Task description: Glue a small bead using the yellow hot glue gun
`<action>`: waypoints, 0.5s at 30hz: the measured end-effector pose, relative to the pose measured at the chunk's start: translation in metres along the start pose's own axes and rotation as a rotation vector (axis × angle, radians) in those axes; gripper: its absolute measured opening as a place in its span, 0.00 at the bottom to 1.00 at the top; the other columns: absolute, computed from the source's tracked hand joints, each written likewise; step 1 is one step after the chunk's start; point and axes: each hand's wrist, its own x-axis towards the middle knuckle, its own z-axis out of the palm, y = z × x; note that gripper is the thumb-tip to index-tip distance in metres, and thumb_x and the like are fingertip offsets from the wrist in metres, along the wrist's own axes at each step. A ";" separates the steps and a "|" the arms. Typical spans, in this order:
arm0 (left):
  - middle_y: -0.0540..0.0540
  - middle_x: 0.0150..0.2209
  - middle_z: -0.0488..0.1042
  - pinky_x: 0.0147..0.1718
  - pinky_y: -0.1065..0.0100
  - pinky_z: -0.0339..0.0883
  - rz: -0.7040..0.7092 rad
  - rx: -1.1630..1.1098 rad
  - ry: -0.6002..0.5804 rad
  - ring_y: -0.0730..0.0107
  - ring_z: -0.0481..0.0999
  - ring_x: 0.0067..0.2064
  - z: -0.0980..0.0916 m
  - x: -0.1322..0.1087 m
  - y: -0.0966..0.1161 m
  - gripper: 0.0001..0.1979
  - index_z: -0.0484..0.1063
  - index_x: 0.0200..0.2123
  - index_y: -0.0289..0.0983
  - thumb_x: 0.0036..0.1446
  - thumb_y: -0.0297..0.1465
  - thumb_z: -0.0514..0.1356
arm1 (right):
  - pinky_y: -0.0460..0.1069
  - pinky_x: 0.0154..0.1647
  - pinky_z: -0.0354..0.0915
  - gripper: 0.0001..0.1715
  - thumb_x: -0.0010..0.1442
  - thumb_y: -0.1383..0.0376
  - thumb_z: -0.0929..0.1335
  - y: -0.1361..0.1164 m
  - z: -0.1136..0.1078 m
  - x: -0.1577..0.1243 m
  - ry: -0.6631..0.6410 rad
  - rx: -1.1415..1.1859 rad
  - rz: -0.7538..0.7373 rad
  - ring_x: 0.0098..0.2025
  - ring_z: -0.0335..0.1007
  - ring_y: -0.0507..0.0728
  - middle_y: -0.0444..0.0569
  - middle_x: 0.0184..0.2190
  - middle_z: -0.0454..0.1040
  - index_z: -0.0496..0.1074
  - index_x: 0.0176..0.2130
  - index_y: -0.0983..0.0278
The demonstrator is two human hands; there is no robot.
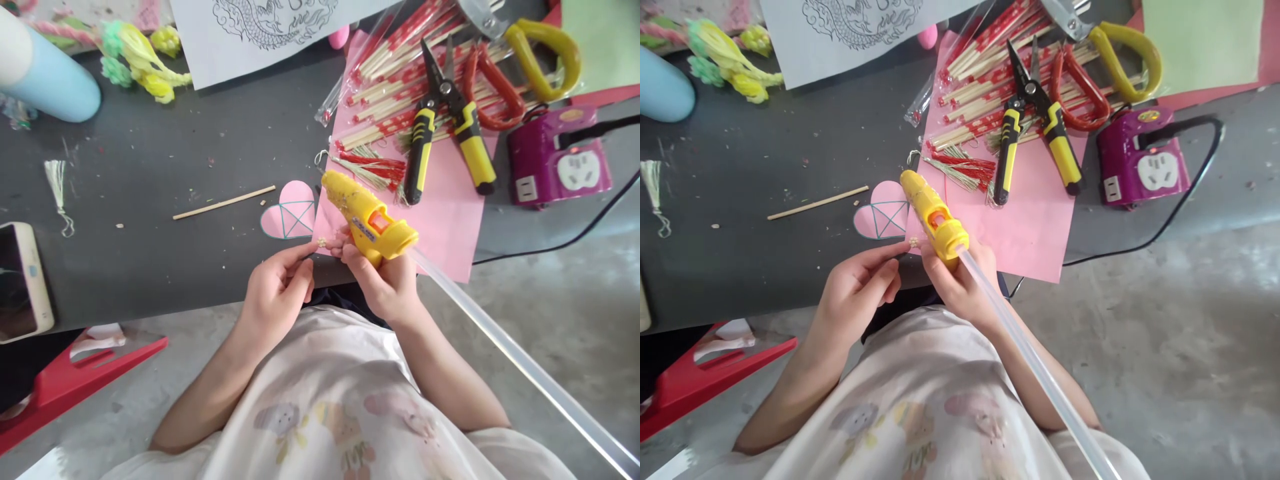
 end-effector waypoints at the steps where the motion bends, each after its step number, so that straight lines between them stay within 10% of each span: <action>1: 0.55 0.18 0.65 0.19 0.74 0.57 -0.001 0.005 0.001 0.78 0.63 0.20 -0.001 0.000 0.000 0.18 0.75 0.49 0.30 0.59 0.35 0.58 | 0.50 0.36 0.72 0.12 0.63 0.56 0.67 0.001 0.000 0.000 0.002 -0.001 0.001 0.31 0.72 0.54 0.46 0.28 0.73 0.73 0.38 0.62; 15: 0.54 0.19 0.67 0.23 0.75 0.62 0.121 0.103 0.098 0.78 0.67 0.22 -0.004 0.000 -0.007 0.14 0.76 0.47 0.34 0.61 0.32 0.57 | 0.51 0.38 0.73 0.14 0.64 0.55 0.66 0.001 0.000 0.001 -0.006 0.003 -0.040 0.35 0.75 0.57 0.47 0.29 0.75 0.74 0.37 0.62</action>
